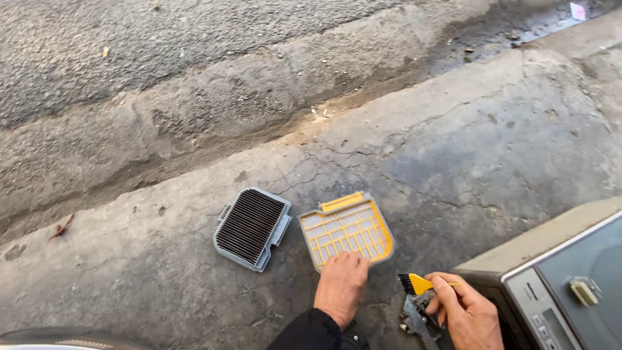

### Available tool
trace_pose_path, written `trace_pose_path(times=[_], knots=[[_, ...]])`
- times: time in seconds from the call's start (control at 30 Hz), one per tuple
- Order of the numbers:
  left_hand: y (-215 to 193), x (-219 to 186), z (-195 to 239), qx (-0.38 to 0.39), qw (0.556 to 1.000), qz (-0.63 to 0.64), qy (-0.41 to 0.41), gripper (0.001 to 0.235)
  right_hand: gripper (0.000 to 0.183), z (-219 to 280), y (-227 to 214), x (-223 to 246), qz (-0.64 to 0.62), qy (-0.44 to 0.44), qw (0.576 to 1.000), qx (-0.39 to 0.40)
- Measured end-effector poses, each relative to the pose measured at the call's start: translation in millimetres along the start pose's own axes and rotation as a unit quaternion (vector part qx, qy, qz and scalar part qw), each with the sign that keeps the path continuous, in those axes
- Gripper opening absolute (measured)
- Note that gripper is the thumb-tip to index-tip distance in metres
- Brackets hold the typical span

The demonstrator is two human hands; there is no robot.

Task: Cleaning vacuum cleaner filters using an air compressor gun and a brush

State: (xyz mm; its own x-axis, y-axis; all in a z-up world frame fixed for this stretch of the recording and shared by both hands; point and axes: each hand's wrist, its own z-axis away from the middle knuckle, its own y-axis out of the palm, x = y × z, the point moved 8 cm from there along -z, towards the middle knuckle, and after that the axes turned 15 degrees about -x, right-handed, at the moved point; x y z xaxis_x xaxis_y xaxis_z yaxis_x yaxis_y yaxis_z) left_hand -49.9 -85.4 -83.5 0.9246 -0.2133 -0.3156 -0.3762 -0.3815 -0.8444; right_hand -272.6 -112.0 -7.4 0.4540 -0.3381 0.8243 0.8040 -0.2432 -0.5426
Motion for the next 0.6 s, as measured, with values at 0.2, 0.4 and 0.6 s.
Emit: trace_pose_path(times=[0.2, 0.4, 0.6], knots=[[-63, 55, -68, -0.116, 0.938, 0.22, -0.24, 0.02, 0.028, -1, -15, -1, -0.091, 0.057, 0.993, -0.051], [-94, 76, -47, -0.124, 0.585, 0.436, -0.673, 0.046, 0.027, -4, -13, -7, -0.107, 0.074, 0.988, -0.088], [-68, 83, 1, -0.169, 0.542, 0.445, -0.692, 0.04, 0.029, -2, 7, -3, -0.076, 0.05, 0.995, -0.043]])
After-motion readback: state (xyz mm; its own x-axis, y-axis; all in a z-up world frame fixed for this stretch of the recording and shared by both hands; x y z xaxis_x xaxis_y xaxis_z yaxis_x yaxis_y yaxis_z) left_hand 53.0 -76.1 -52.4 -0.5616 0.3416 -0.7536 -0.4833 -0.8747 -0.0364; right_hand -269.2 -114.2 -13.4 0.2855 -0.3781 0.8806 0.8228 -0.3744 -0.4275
